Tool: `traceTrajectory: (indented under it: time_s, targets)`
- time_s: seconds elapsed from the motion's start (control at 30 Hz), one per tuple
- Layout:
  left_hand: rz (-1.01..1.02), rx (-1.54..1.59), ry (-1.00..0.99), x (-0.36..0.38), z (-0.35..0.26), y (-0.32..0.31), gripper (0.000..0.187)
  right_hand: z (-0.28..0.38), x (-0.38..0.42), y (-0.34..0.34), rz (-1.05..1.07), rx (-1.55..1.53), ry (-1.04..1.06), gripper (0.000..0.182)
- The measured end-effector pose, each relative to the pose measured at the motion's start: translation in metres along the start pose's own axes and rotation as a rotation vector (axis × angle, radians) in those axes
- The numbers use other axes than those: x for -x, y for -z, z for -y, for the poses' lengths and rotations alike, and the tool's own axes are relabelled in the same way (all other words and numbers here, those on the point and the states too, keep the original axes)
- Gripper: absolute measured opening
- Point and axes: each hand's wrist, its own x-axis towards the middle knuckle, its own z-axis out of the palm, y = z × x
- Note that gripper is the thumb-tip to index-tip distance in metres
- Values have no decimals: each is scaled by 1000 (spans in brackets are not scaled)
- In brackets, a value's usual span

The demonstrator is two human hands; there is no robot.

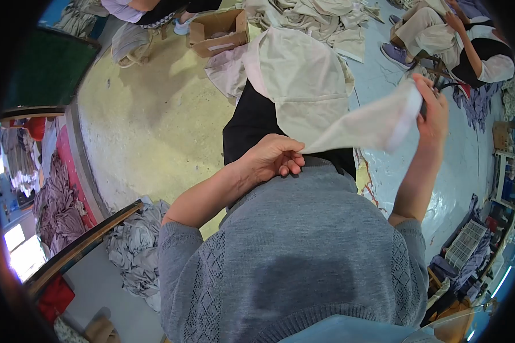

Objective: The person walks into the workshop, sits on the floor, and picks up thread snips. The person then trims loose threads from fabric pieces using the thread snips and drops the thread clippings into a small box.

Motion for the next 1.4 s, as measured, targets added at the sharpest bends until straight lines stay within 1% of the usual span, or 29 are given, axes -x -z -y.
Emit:
traceTrajectory:
  time_s: [0.1,0.2,0.23,0.3,0.4,0.5,0.6,0.63,0.73,0.77,0.83,0.9,1.0,1.1,1.2,1.3,1.4]
  targets:
    - [-12,-7,-14,-2,-1,3,19,-28,-22,-3,46,-23,-10,24]
    - [-29,-105,-16,-1,-4,3,19,-39,-15,11,97,49,-91,23]
    - [-37,-151,-16,-2,-6,3,19,-40,-14,14,72,37,-107,24]
    - [-25,-123,9,-5,-9,4,18,-43,-14,17,21,6,-139,24]
    - [-35,-82,19,-9,-14,4,19,-49,-19,16,25,-8,-147,26]
    - [-71,-58,18,-15,-18,9,18,-70,-26,13,100,150,-151,25]
    - [-69,-127,-8,-20,-16,13,18,-110,-29,3,-36,890,243,21]
    - [-63,-164,-21,-20,-15,14,18,-106,-23,-7,-93,1193,327,19]
    - [-84,-281,-23,-21,-17,10,18,-103,-13,-34,-133,1032,614,19]
    - [-89,-285,-18,-22,-17,9,18,-98,-5,-50,-58,918,573,19]
    - [-93,-302,-7,-24,-18,8,19,-101,7,-75,213,702,437,18]
    - [-90,-307,-8,-26,-19,8,19,-110,12,-93,460,692,385,16]
    - [-91,-300,-10,-27,-19,9,19,-138,10,-110,609,939,519,18]
    - [-97,-285,-15,-31,-18,14,18,-146,12,-117,601,994,501,18]
    - [-105,-270,-14,-33,-18,15,16,-150,14,-120,644,1143,529,15]
    - [-106,-266,-15,-35,-18,17,14,-157,14,-123,643,1246,522,10]
    - [-112,-275,-18,-35,-19,17,13,-163,13,-122,568,1209,581,10]
